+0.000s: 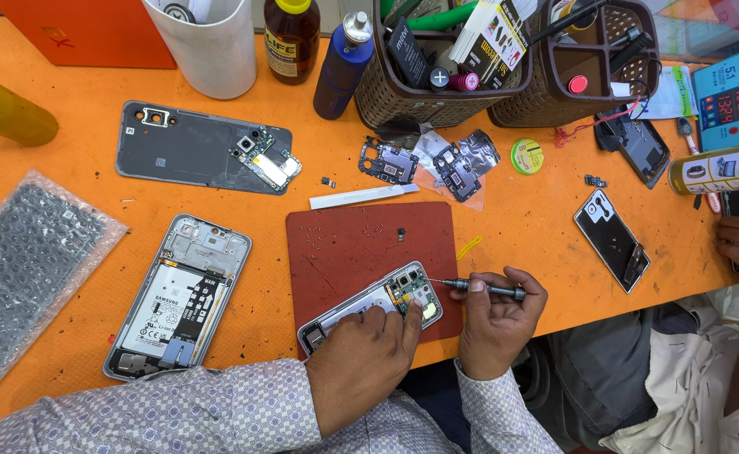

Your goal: The person uses a screwdriver to disassemble and reassemble internal components and the casing of a mobile phone on a workbench.

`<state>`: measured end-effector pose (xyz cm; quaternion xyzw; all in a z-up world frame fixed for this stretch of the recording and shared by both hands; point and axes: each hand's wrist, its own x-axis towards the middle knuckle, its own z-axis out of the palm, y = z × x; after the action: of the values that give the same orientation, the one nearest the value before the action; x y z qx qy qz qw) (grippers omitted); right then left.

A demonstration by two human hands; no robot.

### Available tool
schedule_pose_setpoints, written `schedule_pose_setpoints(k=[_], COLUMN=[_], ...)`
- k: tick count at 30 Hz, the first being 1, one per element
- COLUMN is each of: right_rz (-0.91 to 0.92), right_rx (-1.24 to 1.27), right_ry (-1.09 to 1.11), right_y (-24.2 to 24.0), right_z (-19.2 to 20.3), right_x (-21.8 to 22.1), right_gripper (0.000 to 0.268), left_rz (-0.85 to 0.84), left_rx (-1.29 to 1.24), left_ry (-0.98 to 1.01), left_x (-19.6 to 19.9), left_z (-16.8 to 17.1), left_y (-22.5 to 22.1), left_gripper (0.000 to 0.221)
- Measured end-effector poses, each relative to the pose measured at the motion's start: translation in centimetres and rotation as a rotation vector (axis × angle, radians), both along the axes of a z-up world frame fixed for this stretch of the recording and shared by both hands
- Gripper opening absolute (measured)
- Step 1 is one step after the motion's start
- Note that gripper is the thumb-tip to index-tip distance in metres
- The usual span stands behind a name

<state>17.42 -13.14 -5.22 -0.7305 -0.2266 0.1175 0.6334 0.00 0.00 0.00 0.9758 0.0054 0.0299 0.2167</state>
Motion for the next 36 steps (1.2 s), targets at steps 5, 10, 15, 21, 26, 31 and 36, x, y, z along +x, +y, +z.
schedule_pose_setpoints(k=[5,10,15,21,26,31,36], right_rz=[0.043,0.315,0.873,0.615,0.742,0.792,0.773], right_rx=[-0.083,-0.196,-0.318,-0.686,-0.712,-0.668,-0.743], right_ry=[-0.139,-0.514,-0.706,-0.955,-0.809,-0.737,-0.656], right_y=[0.3,1.4,2.7,3.9,3.8,2.8,3.0], right_z=[1.5,4.5,9.5,9.9,10.6,10.5,11.1], right_x=[-0.5,-0.2,1.8,1.7,1.9,2.2,1.5], right_gripper=[0.042,0.040,0.034,0.050,0.049,0.055,0.056], left_rz=[0.000,0.006,0.030,0.069,0.090,0.047,0.053], left_rx=[0.011,0.043,0.045,0.060,0.017,0.000,0.003], left_ry=[-0.005,0.003,0.002,-0.040,-0.053,-0.022,-0.024], left_x=[0.0,0.0,0.0,-0.1,-0.1,0.0,0.0], left_z=[0.0,0.2,0.3,0.1,-0.2,-0.1,-0.2], left_y=[0.1,0.1,0.0,-0.2,-0.3,0.0,-0.1], left_gripper=[0.060,0.061,0.063,0.062,0.059,0.061,0.060])
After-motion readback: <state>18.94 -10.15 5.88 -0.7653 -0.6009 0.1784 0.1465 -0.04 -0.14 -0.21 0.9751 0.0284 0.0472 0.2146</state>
